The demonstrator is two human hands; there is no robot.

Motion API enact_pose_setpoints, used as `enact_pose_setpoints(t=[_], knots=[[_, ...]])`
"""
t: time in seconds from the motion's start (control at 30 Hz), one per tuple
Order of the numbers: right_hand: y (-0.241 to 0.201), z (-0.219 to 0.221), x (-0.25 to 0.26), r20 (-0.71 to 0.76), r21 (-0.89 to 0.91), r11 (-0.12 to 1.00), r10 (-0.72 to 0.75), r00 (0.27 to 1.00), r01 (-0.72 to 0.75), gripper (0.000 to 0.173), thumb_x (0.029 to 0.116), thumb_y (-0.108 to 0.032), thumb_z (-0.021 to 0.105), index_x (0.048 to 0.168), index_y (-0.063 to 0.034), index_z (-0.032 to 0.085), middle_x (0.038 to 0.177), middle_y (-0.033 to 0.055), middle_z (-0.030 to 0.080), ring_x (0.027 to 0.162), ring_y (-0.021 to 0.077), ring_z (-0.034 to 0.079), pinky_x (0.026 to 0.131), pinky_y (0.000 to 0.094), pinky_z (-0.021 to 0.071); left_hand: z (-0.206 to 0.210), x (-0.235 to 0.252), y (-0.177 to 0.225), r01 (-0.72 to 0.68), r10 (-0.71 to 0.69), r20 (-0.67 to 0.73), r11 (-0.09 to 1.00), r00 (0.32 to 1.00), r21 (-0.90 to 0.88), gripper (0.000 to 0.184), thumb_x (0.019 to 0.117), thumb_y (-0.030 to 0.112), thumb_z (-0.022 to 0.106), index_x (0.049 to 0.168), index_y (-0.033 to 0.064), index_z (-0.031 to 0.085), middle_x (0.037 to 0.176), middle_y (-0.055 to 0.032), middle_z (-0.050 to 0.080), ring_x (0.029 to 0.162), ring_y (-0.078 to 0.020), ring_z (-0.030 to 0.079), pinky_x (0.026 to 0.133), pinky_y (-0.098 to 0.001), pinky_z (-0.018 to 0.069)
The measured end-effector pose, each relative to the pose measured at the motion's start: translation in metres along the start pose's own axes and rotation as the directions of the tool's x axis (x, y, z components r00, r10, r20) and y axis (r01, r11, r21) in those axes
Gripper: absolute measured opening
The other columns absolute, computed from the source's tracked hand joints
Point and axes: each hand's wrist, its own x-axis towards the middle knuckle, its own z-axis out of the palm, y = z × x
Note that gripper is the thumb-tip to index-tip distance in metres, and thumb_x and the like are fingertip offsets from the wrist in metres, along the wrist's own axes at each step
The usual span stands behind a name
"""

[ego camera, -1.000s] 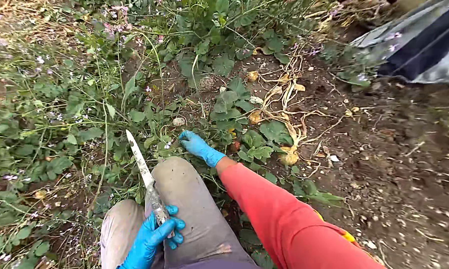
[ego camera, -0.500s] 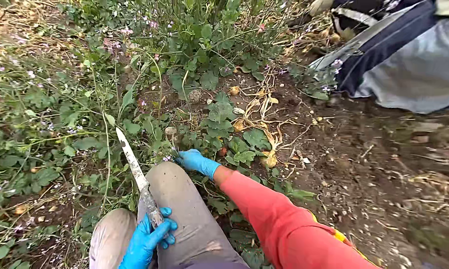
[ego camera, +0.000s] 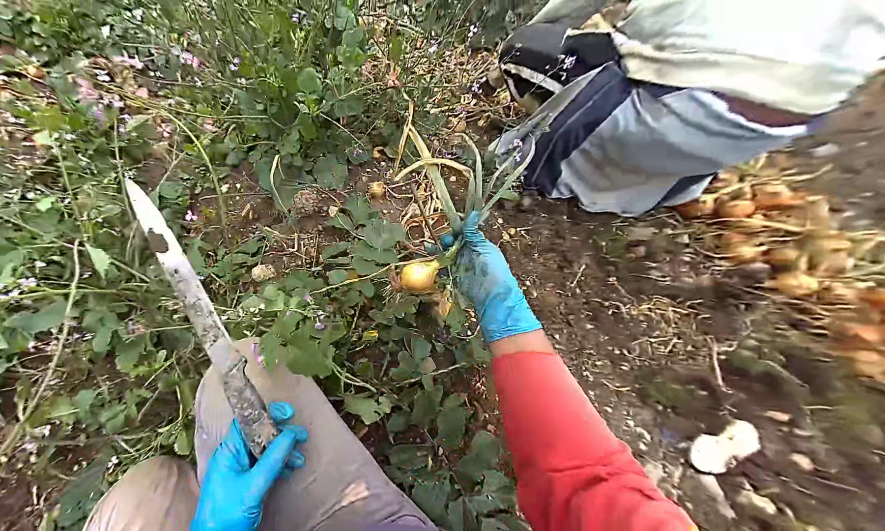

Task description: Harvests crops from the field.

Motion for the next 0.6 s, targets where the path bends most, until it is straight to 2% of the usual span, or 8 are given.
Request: enact_pose_setpoints(t=[0.07, 0.1, 0.17, 0.27, 0.37, 0.43, 0.5, 0.6], knots=[[0.003, 0.032, 0.011, 0.05, -0.006, 1.0, -0.019, 0.999, 0.02, 0.024, 0.1051, -0.042, 0.057, 0.106, -0.0181, 0.057, 0.074, -0.0042, 0.056, 0.063, 0.0113, 0.059, 0.065, 0.0337, 0.0587, 0.005, 0.008, -0.012, -0.029, 0.029, -0.005, 1.0, 1.0, 0.012, 0.036, 0.094, 0.017, 0.069, 0.123, -0.0022, 0.059, 0.093, -0.0132, 0.076, 0.068, -0.0229, 0.073, 0.055, -0.0331, 0.0605], [0.01, 0.053, 0.017, 0.109, -0.082, 0.996, -0.029, 0.994, 0.038, 0.021, 0.1027, -0.034, 0.063, 0.114, -0.0174, 0.056, 0.074, -0.0034, 0.054, 0.059, 0.0099, 0.054, 0.062, 0.0307, 0.0558, 0.005, 0.012, -0.016, -0.031, 0.031, 0.0, 0.999, 1.0, 0.022, 0.035, 0.0949, 0.018, 0.068, 0.123, -0.0018, 0.06, 0.092, -0.013, 0.076, 0.067, -0.0224, 0.072, 0.053, -0.0328, 0.0598], [0.033, 0.103, 0.035, 0.213, -0.308, 0.949, -0.004, 0.977, 0.071, 0.043, 0.0951, -0.021, 0.074, 0.134, -0.0115, 0.057, 0.089, 0.0057, 0.064, 0.061, 0.0131, 0.056, 0.058, 0.0296, 0.0528, 0.004, 0.018, -0.015, 0.003, -0.004, 0.018, 1.0, 1.0, 0.026, 0.034, 0.0966, 0.018, 0.065, 0.124, -0.0017, 0.059, 0.091, -0.0139, 0.075, 0.064, -0.0231, 0.071, 0.051, -0.0331, 0.0587], [0.092, 0.181, 0.08, 0.315, -0.703, 0.681, 0.042, 0.948, 0.203, 0.041, 0.09, -0.015, 0.072, 0.13, -0.0082, 0.066, 0.118, 0.0146, 0.07, 0.097, 0.0264, 0.069, 0.083, 0.0492, 0.0586, 0.001, 0.02, -0.007, 0.083, -0.084, 0.019, 0.996, 0.996, 0.014, 0.033, 0.098, 0.015, 0.061, 0.126, -0.0025, 0.057, 0.09, -0.0161, 0.075, 0.061, -0.0242, 0.07, 0.048, -0.0334, 0.0578], [0.155, 0.219, 0.116, 0.411, -0.879, 0.313, 0.114, 0.905, 0.359, 0.064, 0.087, -0.014, 0.071, 0.149, -0.0119, 0.054, 0.157, 0.022, 0.044, 0.137, 0.0429, 0.051, 0.105, 0.0673, 0.0477, 0.002, 0.02, -0.003, 0.117, -0.118, 0.016, 0.992, 0.993, 0.045, 0.033, 0.0997, 0.012, 0.059, 0.129, -0.0035, 0.055, 0.09, -0.0164, 0.075, 0.062, -0.0233, 0.07, 0.05, -0.0328, 0.0579], [0.184, 0.222, 0.111, 0.454, -0.89, 0.131, 0.159, 0.877, 0.437, 0.076, 0.0865, -0.014, 0.071, 0.157, -0.0218, 0.045, 0.153, 0.0209, 0.05, 0.139, 0.0417, 0.05, 0.113, 0.0711, 0.0366, 0.003, 0.02, 0.0, 0.114, -0.117, 0.021, 0.988, 0.993, 0.1, 0.033, 0.1004, 0.013, 0.057, 0.129, -0.0032, 0.054, 0.089, -0.0145, 0.075, 0.062, -0.0217, 0.07, 0.05, -0.0325, 0.0581], [0.2, 0.219, 0.102, 0.509, -0.86, 0.05, 0.155, 0.847, 0.508, 0.073, 0.085, -0.01, 0.074, 0.153, -0.0176, 0.05, 0.143, 0.0195, 0.06, 0.135, 0.0405, 0.054, 0.117, 0.0725, 0.029, 0.003, 0.022, 0.001, 0.108, -0.111, 0.028, 0.99, 0.993, 0.093, 0.032, 0.1005, 0.011, 0.056, 0.129, -0.0044, 0.053, 0.088, -0.0149, 0.075, 0.062, -0.0211, 0.07, 0.05, -0.0319, 0.0577], [0.195, 0.189, 0.093, 0.521, -0.852, 0.066, 0.201, 0.829, 0.52, 0.061, 0.0911, -0.004, 0.065, 0.149, -0.0168, 0.053, 0.135, 0.0191, 0.066, 0.13, 0.0404, 0.06, 0.11, 0.0649, 0.044, 0.003, 0.022, 0.0, 0.111, -0.113, 0.029, 0.991, 0.993, 0.076, 0.031, 0.1008, 0.01, 0.055, 0.129, -0.0046, 0.053, 0.087, -0.015, 0.075, 0.06, -0.0207, 0.069, 0.049, -0.0313, 0.0569]])
